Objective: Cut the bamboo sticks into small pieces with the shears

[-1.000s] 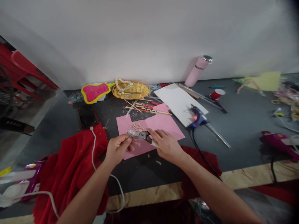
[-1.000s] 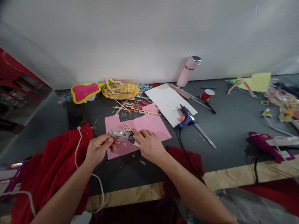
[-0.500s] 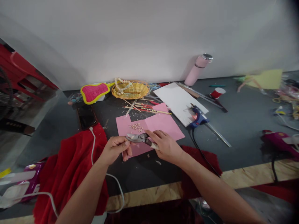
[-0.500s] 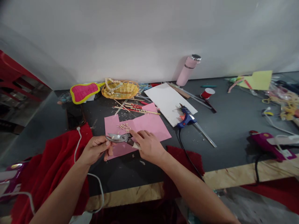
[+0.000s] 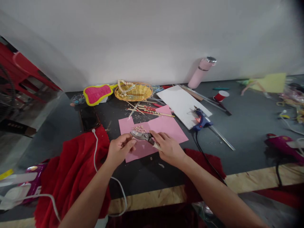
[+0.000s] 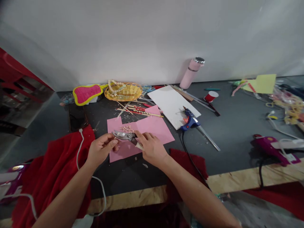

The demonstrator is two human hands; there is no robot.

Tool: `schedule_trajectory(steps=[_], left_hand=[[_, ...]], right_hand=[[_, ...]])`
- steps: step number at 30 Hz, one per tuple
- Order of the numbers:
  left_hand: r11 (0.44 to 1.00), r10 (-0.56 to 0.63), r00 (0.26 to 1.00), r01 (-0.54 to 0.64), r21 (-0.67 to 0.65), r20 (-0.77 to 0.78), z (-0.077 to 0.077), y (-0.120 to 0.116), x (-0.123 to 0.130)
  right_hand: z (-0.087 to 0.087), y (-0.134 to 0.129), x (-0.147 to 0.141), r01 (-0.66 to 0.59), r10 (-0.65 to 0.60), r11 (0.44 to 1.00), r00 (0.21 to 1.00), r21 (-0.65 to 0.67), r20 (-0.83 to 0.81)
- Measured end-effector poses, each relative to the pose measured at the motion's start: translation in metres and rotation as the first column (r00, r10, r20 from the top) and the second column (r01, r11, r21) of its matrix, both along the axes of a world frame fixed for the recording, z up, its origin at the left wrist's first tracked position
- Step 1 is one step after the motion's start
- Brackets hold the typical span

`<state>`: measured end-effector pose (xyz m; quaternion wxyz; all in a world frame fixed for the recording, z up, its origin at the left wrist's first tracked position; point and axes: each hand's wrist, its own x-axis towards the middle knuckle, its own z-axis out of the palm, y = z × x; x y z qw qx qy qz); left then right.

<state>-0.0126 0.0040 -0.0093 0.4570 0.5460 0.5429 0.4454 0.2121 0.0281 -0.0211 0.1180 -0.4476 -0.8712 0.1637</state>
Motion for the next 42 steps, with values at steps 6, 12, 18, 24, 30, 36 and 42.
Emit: schedule_trajectory(steps=[6, 12, 18, 24, 30, 36, 42], left_hand=[[0.996, -0.046, 0.99, 0.055, 0.064, -0.132, 0.0, -0.002, -0.004], [0.99, -0.139, 0.99, 0.139, 0.012, -0.022, -0.002, -0.003, -0.009], [0.987, -0.15, 0.987, 0.153, -0.047, 0.066, -0.003, -0.003, -0.01], [0.993, -0.085, 0.988, 0.095, -0.072, 0.129, 0.001, -0.002, -0.004], [0.998, -0.057, 0.996, 0.059, -0.025, 0.071, -0.002, 0.0, -0.001], [0.999, -0.019, 0.994, 0.023, 0.036, -0.104, 0.0, -0.002, 0.0], [0.996, -0.087, 0.996, 0.088, -0.01, 0.036, -0.002, -0.003, -0.005]], right_hand=[[0.003, 0.0, 0.001, -0.002, 0.002, 1.0, 1.0, -0.004, 0.021], [0.002, 0.0, 0.002, -0.027, 0.027, 1.0, 1.0, 0.007, -0.008], [0.002, -0.001, 0.001, -0.051, 0.051, 0.999, 0.998, 0.006, -0.033], [0.005, -0.004, -0.001, -0.01, 0.009, 1.0, 1.0, 0.004, 0.03], [0.002, -0.002, -0.003, 0.013, -0.014, 0.999, 1.0, -0.037, -0.007], [0.001, 0.001, 0.0, -0.002, 0.002, 1.0, 1.0, 0.029, 0.003], [0.002, 0.002, 0.003, -0.062, 0.062, 0.998, 0.998, 0.029, 0.0]])
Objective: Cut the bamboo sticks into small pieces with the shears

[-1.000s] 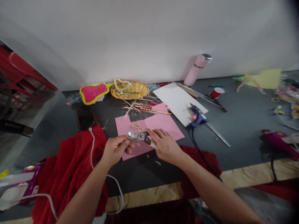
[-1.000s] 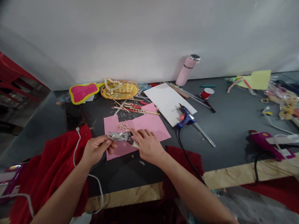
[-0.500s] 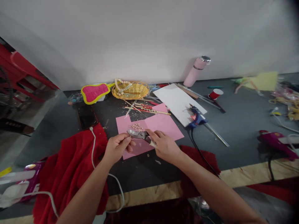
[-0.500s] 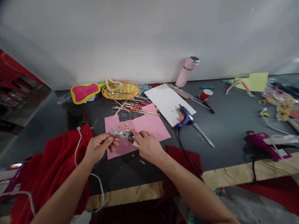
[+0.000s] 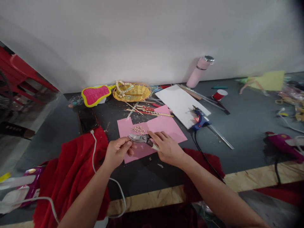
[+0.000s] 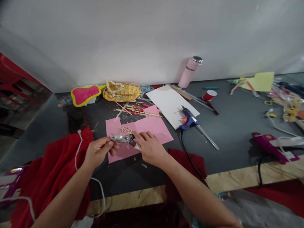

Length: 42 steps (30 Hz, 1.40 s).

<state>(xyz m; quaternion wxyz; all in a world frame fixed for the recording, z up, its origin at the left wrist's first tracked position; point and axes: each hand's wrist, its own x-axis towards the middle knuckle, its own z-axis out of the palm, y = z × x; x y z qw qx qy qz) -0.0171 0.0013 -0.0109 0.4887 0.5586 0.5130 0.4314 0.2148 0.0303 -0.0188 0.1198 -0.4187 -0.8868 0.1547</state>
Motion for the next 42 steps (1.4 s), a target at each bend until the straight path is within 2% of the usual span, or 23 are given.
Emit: schedule_trajectory(steps=[10, 17, 25, 28, 30, 32, 38, 42], left_hand=[[0.99, -0.004, 0.979, 0.032, -0.134, 0.205, 0.0015, 0.0015, -0.001], [0.991, 0.004, 0.971, 0.029, -0.133, 0.241, -0.0006, 0.0005, 0.0001], [0.999, 0.013, 0.995, -0.009, -0.037, 0.097, -0.0003, 0.0008, 0.0024], [0.996, 0.075, 0.994, -0.071, 0.047, -0.076, -0.0015, 0.0005, 0.0042], [0.985, 0.145, 0.965, -0.119, 0.125, -0.218, -0.0017, -0.0001, 0.0054], [0.979, 0.164, 0.943, -0.121, 0.161, -0.29, -0.0015, -0.0009, 0.0061], [0.995, 0.037, 0.98, -0.018, 0.098, -0.194, -0.0008, -0.0018, 0.002], [0.999, 0.013, 0.995, -0.008, 0.048, -0.102, -0.0008, -0.0016, -0.0006]], right_hand=[[-0.0058, -0.0004, -0.0009, -0.02, 0.022, 0.999, 0.999, 0.034, -0.042], [-0.0026, -0.0024, -0.0021, 0.001, -0.001, 1.0, 1.0, 0.011, -0.028], [-0.0032, -0.0023, -0.0036, 0.07, -0.07, 0.998, 0.998, 0.0, 0.008], [-0.0053, -0.0002, -0.0027, 0.079, -0.08, 0.996, 0.997, 0.028, 0.011], [-0.0056, 0.0002, -0.0017, 0.079, -0.08, 0.996, 0.997, 0.033, 0.022], [-0.0051, -0.0001, -0.0006, 0.068, -0.069, 0.997, 0.997, 0.026, 0.035], [-0.0018, -0.0007, 0.0011, 0.016, -0.015, 1.0, 1.0, -0.012, 0.027], [-0.0018, -0.0005, 0.0002, 0.024, -0.024, 1.0, 1.0, -0.002, 0.019]])
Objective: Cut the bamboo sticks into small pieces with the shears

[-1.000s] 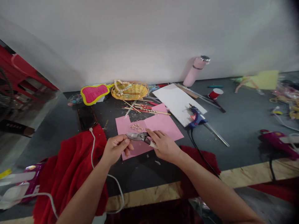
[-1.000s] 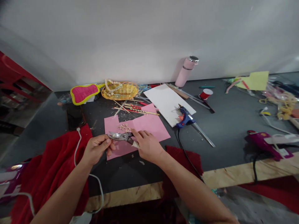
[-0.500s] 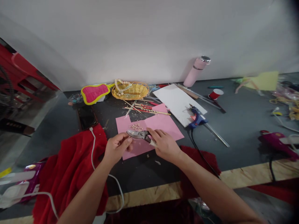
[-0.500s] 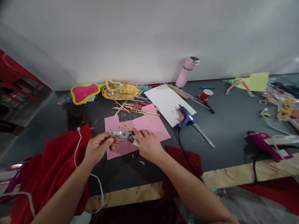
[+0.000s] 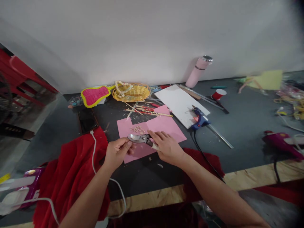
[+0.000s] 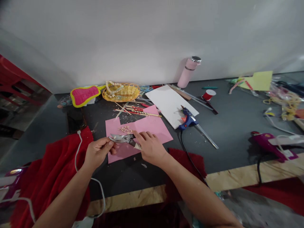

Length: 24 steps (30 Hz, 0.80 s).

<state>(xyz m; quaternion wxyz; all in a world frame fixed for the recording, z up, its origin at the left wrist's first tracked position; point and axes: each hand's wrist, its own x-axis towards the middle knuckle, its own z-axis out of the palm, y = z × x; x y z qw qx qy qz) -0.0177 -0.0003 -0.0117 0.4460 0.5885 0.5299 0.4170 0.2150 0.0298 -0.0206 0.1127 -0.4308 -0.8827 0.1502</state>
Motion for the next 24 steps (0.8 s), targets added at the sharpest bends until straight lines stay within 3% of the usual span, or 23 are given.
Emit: schedule_trajectory(steps=[7, 16, 20, 24], left_hand=[[0.998, 0.001, 0.996, 0.005, -0.062, 0.092, 0.0007, 0.0016, 0.0023], [0.991, 0.016, 0.978, 0.012, -0.134, 0.209, -0.0001, 0.0003, 0.0045], [0.975, -0.011, 0.944, 0.083, -0.205, 0.33, -0.0027, 0.0023, 0.0016], [0.915, -0.032, 0.863, 0.228, -0.334, 0.503, -0.0008, 0.0035, -0.0029]], right_hand=[[0.0002, -0.0013, -0.0009, -0.013, 0.013, 1.0, 0.999, -0.023, -0.039], [0.0057, -0.003, 0.0, 0.009, -0.005, 0.997, 0.998, -0.075, 0.057], [0.0053, 0.0028, 0.0031, -0.032, 0.032, 0.999, 0.999, 0.001, 0.04], [0.0046, 0.0043, 0.0046, -0.076, 0.075, 0.997, 0.997, -0.015, -0.006]])
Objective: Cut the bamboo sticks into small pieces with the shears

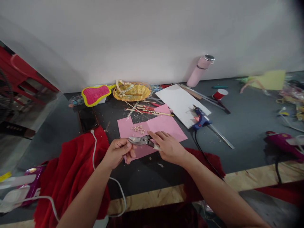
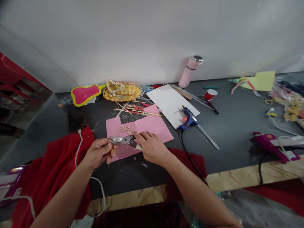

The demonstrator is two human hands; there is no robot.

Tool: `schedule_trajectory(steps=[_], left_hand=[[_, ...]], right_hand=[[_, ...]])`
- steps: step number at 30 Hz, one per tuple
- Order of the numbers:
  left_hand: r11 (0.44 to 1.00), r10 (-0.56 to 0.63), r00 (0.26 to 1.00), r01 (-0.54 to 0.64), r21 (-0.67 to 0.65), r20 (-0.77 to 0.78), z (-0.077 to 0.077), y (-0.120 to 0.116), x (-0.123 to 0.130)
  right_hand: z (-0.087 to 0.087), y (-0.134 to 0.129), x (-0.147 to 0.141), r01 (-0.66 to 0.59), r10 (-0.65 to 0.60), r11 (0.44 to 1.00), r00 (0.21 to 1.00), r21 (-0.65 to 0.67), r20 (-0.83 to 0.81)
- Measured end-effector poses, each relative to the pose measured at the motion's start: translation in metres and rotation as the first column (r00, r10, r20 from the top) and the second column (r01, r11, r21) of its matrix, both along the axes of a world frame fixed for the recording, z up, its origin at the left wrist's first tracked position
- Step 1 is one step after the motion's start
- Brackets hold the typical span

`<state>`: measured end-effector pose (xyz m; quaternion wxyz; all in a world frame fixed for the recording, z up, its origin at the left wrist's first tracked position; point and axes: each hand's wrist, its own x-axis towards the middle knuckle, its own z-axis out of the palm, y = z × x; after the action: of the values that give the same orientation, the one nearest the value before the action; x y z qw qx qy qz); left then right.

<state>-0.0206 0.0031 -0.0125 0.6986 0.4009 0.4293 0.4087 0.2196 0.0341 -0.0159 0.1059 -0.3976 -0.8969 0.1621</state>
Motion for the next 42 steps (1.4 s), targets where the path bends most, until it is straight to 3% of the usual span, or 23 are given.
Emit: schedule_trajectory(steps=[10, 17, 21, 25, 29, 32, 42], left_hand=[[0.992, -0.054, 0.993, 0.065, -0.106, 0.108, 0.007, -0.001, -0.002], [0.995, -0.024, 0.986, 0.039, -0.09, 0.166, 0.007, -0.002, 0.001], [0.998, 0.045, 0.996, -0.04, -0.055, 0.083, 0.005, 0.0, 0.003], [0.986, 0.137, 0.986, -0.127, 0.112, -0.093, 0.0, 0.002, 0.008], [0.945, 0.249, 0.914, -0.157, 0.287, -0.32, -0.001, 0.001, 0.011], [0.932, 0.266, 0.866, -0.119, 0.342, -0.423, 0.001, 0.0, 0.01], [0.968, 0.164, 0.94, -0.094, 0.235, -0.3, 0.004, 0.0, 0.007]], right_hand=[[-0.004, -0.003, 0.0, -0.046, 0.045, 0.999, 0.997, -0.013, -0.067], [-0.001, -0.01, -0.004, 0.025, -0.026, 0.998, 1.0, -0.057, -0.011], [-0.004, -0.009, -0.007, 0.069, -0.069, 0.997, 0.998, -0.033, 0.01], [-0.009, -0.004, -0.006, 0.109, -0.109, 0.993, 0.994, 0.042, -0.008], [-0.01, 0.0, -0.002, 0.12, -0.12, 0.99, 0.993, 0.079, -0.01], [-0.009, 0.0, -0.001, 0.098, -0.098, 0.993, 0.995, 0.061, 0.001], [-0.007, 0.0, -0.001, 0.051, -0.051, 0.998, 0.999, 0.026, -0.012]])
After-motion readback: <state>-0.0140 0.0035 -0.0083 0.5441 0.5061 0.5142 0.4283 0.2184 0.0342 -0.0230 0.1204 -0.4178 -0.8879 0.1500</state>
